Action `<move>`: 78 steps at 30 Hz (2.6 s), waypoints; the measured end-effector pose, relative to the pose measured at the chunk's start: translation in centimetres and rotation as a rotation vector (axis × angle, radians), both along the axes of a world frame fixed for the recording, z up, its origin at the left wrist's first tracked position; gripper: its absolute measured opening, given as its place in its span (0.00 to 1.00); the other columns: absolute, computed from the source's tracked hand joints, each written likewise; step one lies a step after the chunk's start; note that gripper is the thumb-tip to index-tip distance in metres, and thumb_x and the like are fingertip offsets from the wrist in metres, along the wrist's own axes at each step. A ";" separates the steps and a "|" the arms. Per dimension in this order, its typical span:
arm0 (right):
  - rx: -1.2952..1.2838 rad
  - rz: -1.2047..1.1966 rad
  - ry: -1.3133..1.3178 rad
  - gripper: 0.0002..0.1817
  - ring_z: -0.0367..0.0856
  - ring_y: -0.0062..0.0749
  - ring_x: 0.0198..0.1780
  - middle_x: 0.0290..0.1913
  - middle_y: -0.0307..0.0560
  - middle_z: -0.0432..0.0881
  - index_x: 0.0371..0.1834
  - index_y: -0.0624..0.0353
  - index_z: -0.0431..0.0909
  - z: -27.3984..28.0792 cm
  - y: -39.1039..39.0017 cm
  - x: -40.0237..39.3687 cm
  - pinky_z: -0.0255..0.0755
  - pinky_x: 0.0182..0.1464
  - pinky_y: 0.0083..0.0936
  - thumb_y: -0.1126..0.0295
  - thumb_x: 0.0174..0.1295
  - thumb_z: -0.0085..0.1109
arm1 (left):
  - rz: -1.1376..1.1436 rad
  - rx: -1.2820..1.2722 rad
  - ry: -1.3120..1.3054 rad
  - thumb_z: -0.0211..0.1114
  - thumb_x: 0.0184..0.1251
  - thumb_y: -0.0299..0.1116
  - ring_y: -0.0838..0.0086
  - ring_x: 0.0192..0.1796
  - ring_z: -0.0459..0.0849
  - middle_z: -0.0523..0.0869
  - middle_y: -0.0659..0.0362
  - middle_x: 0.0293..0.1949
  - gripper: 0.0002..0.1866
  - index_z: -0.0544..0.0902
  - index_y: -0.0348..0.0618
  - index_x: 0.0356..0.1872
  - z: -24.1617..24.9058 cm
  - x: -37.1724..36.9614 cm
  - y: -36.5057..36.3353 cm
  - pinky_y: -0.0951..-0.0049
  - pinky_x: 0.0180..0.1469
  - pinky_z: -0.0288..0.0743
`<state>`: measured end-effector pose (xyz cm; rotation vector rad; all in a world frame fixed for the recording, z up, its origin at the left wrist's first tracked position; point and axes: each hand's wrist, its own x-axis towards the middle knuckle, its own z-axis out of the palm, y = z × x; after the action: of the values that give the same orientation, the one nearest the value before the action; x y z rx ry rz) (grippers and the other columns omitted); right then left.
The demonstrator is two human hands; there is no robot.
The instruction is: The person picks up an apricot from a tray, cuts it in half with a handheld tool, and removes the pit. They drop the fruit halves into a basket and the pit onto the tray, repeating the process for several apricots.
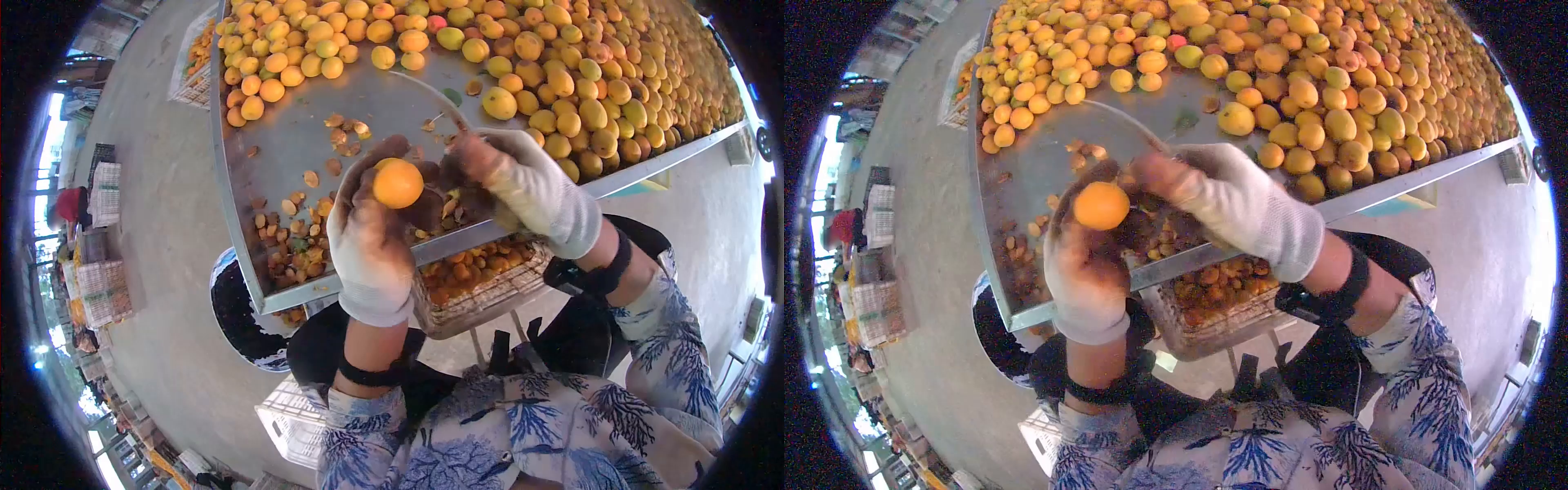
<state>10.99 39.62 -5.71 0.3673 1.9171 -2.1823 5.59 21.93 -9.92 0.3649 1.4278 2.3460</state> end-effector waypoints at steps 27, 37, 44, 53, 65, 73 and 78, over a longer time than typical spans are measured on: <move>0.426 0.212 0.049 0.30 0.84 0.44 0.40 0.34 0.61 0.83 0.51 0.64 0.78 -2.7 -3.5 0.7 0.75 0.42 0.36 0.43 0.70 0.51 | 0.087 0.267 -0.400 0.52 0.71 0.45 0.56 0.52 0.82 0.84 0.48 0.47 0.22 0.75 0.36 0.54 -2.0 -0.3 1.4 0.55 0.57 0.76; 0.580 0.077 0.120 0.24 0.83 0.59 0.43 0.35 0.65 0.83 0.45 0.67 0.77 -3.9 -4.2 -0.6 0.75 0.40 0.45 0.52 0.68 0.57 | 0.109 0.261 -0.526 0.49 0.68 0.69 0.58 0.47 0.84 0.85 0.47 0.43 0.40 0.74 0.34 0.52 1.3 -0.6 2.1 0.60 0.52 0.77; 0.379 0.158 0.204 0.27 0.82 0.35 0.33 0.32 0.50 0.84 0.48 0.67 0.78 -3.5 -4.4 -0.7 0.75 0.38 0.31 0.48 0.71 0.52 | 0.073 0.083 -0.395 0.54 0.74 0.51 0.60 0.47 0.84 0.84 0.46 0.44 0.25 0.74 0.33 0.51 0.4 -0.4 1.7 0.62 0.49 0.81; -0.636 0.259 -0.391 0.34 0.54 0.15 0.11 0.14 0.30 0.61 0.28 0.53 0.75 -2.4 -2.5 0.0 0.42 0.14 0.19 0.29 0.63 0.47 | -0.106 0.403 -0.504 0.52 0.73 0.45 0.55 0.55 0.81 0.82 0.44 0.49 0.23 0.75 0.33 0.54 0.7 -0.6 1.0 0.53 0.60 0.75; 0.783 -0.120 0.271 0.25 0.84 0.30 0.37 0.33 0.50 0.85 0.46 0.62 0.81 -1.5 -0.5 -2.1 0.76 0.40 0.30 0.53 0.54 0.72 | -0.093 0.233 -0.469 0.56 0.68 0.39 0.64 0.60 0.76 0.78 0.54 0.57 0.27 0.69 0.35 0.64 0.6 0.6 1.9 0.56 0.66 0.66; 0.401 0.074 -0.127 0.19 0.81 0.25 0.34 0.30 0.43 0.85 0.43 0.61 0.85 0.3 2.0 -1.6 0.75 0.40 0.26 0.58 0.54 0.70 | -0.344 0.057 -0.335 0.60 0.55 0.24 0.67 0.60 0.77 0.75 0.52 0.60 0.41 0.57 0.34 0.73 0.2 1.3 2.5 0.63 0.62 0.71; 0.288 0.012 -0.254 0.15 0.68 0.16 0.17 0.20 0.35 0.76 0.32 0.60 0.83 -0.5 2.7 -0.1 0.59 0.19 0.18 0.58 0.55 0.70 | -0.484 -0.083 -0.275 0.60 0.52 0.12 0.69 0.55 0.80 0.75 0.52 0.60 0.43 0.56 0.33 0.73 1.1 2.4 2.8 0.72 0.49 0.79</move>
<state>10.92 42.28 -6.25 0.6451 2.0770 -1.7519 7.96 24.73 -8.86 0.3086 1.1489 1.8597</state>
